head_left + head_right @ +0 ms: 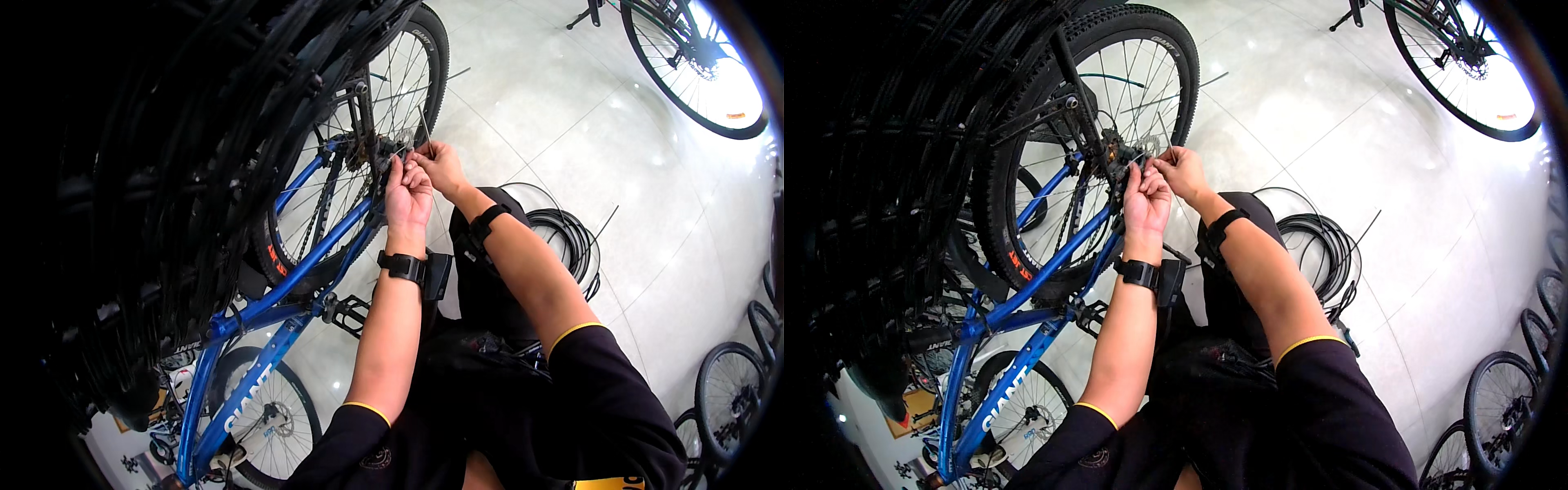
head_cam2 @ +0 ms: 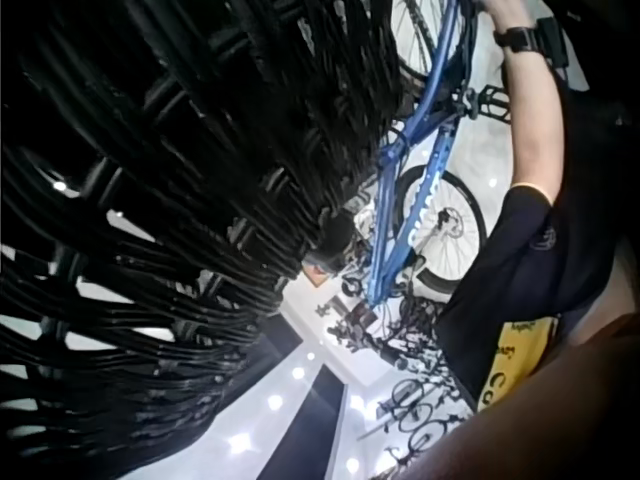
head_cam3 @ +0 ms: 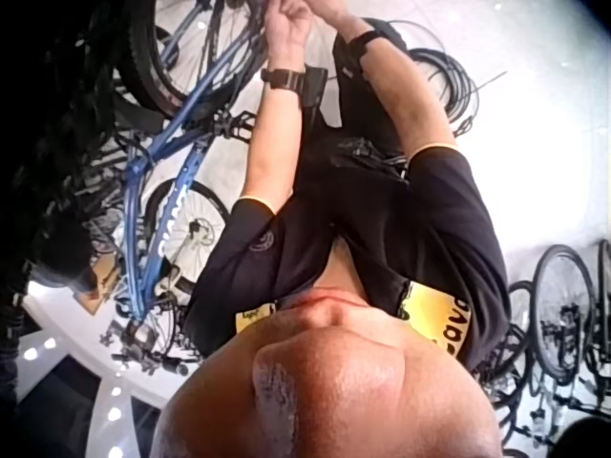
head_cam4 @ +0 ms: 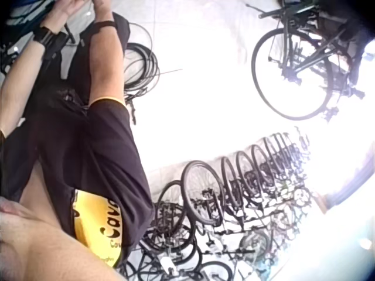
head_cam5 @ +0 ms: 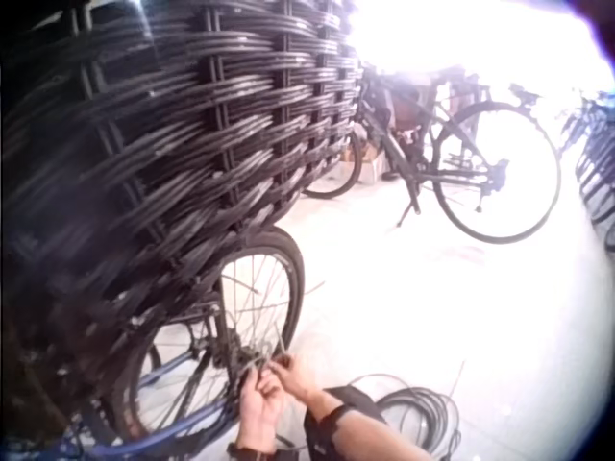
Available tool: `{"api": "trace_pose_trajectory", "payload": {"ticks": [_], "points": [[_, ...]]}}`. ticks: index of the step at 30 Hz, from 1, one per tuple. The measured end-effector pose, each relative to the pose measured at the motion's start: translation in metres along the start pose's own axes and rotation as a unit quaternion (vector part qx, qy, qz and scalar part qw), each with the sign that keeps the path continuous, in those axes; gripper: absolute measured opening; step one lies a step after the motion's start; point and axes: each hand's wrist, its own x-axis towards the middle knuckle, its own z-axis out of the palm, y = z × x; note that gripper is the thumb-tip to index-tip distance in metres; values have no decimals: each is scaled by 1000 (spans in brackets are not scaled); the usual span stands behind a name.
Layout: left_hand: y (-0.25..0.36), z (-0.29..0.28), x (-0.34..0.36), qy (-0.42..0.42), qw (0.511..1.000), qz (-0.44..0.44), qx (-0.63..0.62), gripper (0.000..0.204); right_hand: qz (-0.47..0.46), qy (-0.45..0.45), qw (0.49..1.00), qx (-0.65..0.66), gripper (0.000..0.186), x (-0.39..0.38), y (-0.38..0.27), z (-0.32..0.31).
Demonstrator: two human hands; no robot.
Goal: The person sits on the floor of a bicycle shop and works on the rear derailleur of a blue Giant bicycle. They use pliers to cut a cable, thread the cable through the frame and derailleur, and use an Allen key to tighten the cable anchor bolt.
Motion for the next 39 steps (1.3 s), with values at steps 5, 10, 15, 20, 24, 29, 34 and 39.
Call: {"api": "trace_pose_trajectory", "payload": {"ticks": [5,10,15,20,24,29,34,39], "points": [[0,-1,0,7,1000,10,-6,32,9,-7,1000,-11,11,-2,-3,1],[-4,6,-3,28,999,20,-9,36,-36,-20,998,-54,15,-11,-5,-6],[-2,4,-5,12,1000,19,13,32,-91,52,993,-62,22,-25,-44,-9],[-6,6,-5,6,999,42,33,20,-180,-18,963,-198,25,-27,-91,-6],[-6,5,-4,6,998,40,39,19,-249,-50,938,-235,17,-13,-87,-8],[-4,3,-4,21,997,62,39,30,-226,-100,945,-213,14,6,-80,-10],[-8,7,-4,18,999,30,34,37,-72,-233,962,-123,16,35,-84,-29],[-2,5,-5,32,999,29,18,39,55,-110,992,30,26,20,-71,-32]]}}
